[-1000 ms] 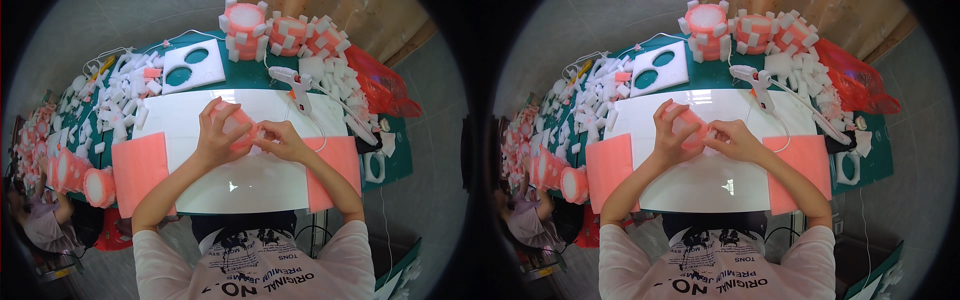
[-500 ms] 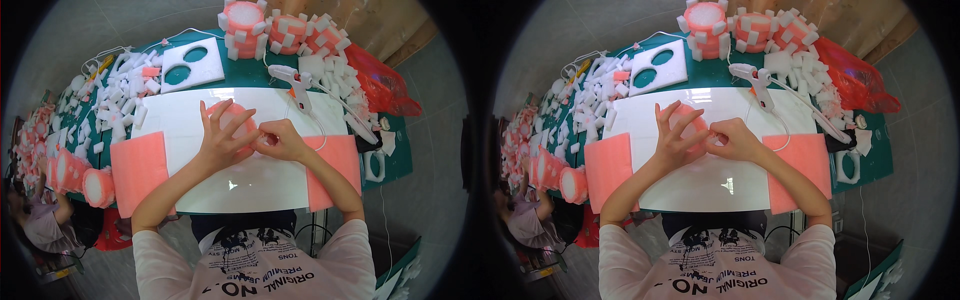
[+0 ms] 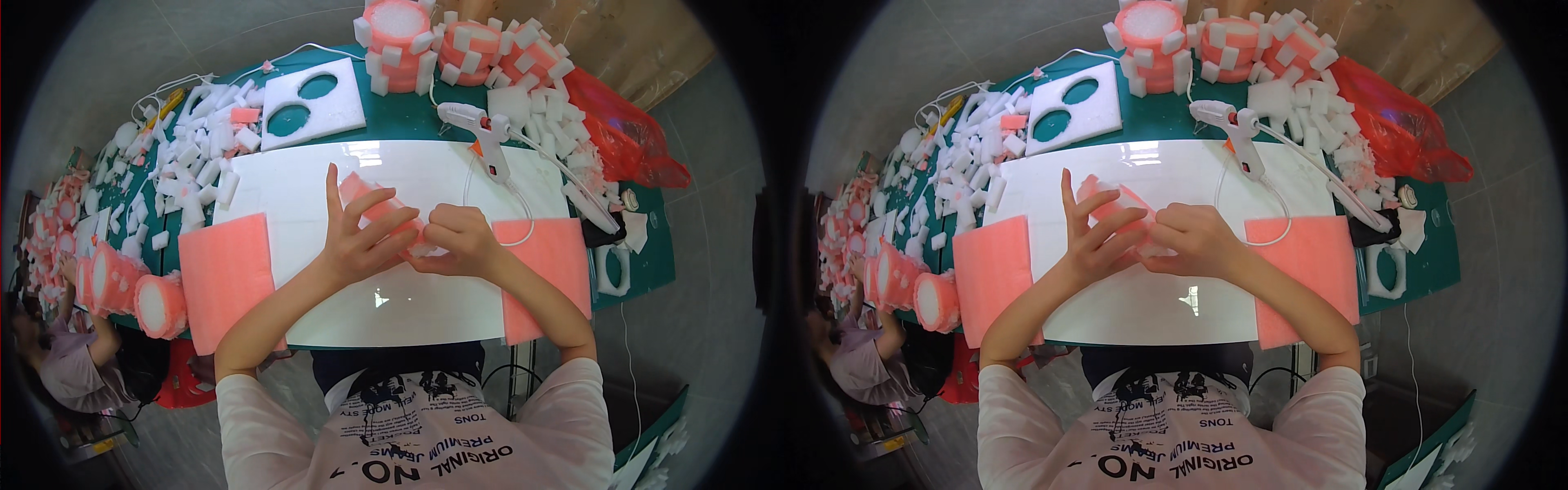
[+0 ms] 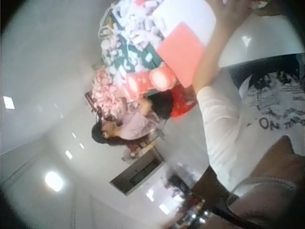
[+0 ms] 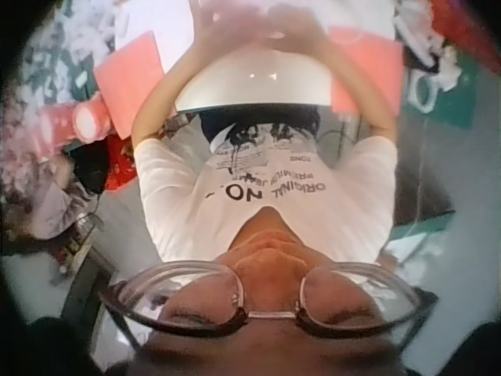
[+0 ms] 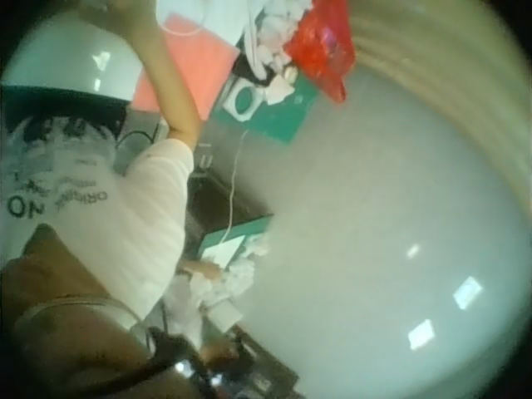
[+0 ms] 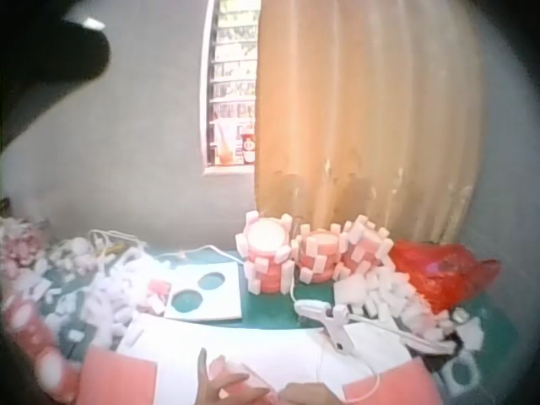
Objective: Using a hot glue gun to attach small white foam blocks onto a pink foam ring to assemble a product.
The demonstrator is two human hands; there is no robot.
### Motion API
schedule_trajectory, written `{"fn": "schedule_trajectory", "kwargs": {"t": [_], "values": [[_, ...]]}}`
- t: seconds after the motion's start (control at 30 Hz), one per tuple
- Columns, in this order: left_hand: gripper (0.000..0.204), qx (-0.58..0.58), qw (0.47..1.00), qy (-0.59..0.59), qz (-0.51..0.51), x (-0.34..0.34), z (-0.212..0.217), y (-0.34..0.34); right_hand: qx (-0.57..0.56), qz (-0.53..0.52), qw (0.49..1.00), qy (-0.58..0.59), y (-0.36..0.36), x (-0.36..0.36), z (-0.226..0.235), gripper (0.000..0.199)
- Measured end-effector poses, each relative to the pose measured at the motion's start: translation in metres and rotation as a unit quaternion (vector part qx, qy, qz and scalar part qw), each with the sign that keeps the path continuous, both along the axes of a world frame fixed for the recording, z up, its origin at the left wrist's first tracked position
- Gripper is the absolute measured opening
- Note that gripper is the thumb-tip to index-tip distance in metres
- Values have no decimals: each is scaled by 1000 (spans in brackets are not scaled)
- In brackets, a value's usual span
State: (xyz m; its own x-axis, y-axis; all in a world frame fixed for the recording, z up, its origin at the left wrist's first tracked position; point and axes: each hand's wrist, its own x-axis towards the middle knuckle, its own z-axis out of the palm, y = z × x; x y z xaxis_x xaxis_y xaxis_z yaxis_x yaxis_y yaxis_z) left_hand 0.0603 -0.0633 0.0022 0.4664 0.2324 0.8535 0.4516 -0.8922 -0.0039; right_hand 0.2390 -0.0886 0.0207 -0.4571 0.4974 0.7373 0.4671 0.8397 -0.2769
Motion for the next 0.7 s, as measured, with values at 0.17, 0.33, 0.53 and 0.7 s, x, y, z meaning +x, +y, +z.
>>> {"fn": "schedule_trajectory", "kwargs": {"t": [0.17,0.33,0.53,0.7], "values": [[15,44,999,-7,4,0,0,1,69,0,997,-38,-1,2,-1,29],[15,67,998,-2,3,-2,1,1,87,7,996,-36,-2,2,-4,29],[24,92,995,10,23,-4,1,4,163,8,985,-59,6,7,-3,24],[49,-68,993,64,71,-1,19,-6,253,-109,952,-132,17,20,3,14]]}}
